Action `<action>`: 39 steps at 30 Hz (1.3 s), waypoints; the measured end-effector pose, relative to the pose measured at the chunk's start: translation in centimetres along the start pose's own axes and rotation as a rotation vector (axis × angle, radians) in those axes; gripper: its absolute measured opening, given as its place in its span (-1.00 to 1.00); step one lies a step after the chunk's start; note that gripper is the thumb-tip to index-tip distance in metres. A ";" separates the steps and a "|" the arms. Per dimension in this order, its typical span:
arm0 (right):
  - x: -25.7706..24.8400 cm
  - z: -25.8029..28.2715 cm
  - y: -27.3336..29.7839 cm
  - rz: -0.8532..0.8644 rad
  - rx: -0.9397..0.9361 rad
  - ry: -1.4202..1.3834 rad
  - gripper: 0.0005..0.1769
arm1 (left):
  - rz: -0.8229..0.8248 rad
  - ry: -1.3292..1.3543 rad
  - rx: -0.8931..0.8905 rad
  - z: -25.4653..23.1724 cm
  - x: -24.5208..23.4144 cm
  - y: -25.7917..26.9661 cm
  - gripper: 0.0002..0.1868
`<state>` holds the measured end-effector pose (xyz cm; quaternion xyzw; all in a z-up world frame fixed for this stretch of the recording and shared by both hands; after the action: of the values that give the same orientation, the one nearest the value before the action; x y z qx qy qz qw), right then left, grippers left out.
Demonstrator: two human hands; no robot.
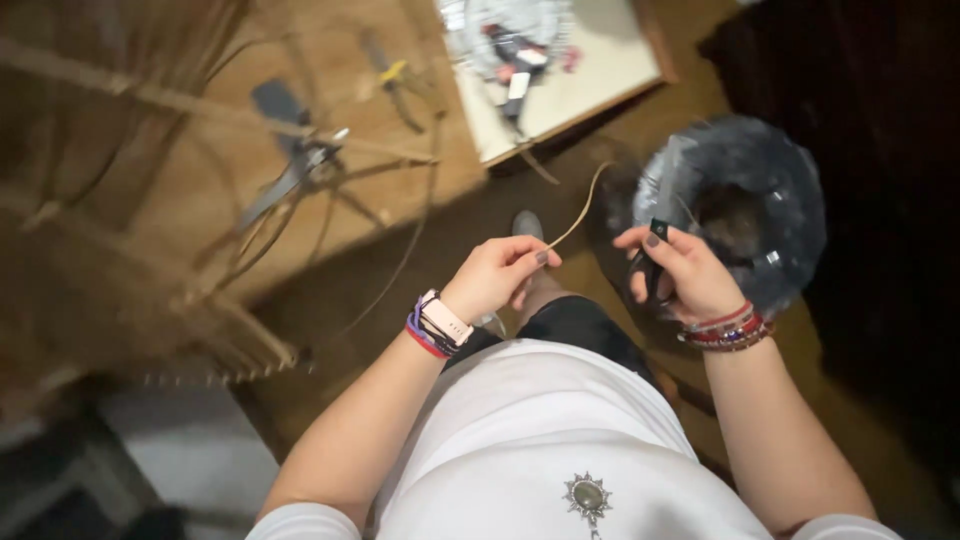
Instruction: Weaving rattan sticks into a lampshade frame and securing them with hot glue
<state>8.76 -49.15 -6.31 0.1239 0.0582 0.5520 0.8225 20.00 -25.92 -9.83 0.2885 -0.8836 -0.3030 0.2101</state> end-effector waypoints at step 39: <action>-34.6 2.2 -1.1 -0.099 -0.200 -0.169 -0.45 | -0.173 -0.670 0.457 -23.4 30.4 -21.4 -0.86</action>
<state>-3.02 -81.75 -5.86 0.0844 -0.0607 0.5012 0.8590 18.33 -68.94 -0.89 0.2863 -0.9201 -0.1927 -0.1850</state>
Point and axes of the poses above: each hand's wrist, its own y-axis away from the middle knuckle, its own x-axis out of the palm, z = x × y, the point moved 4 cm from there along -y, towards the middle knuckle, and after that the axes turned 12 degrees about -x, right-handed, at the moved point
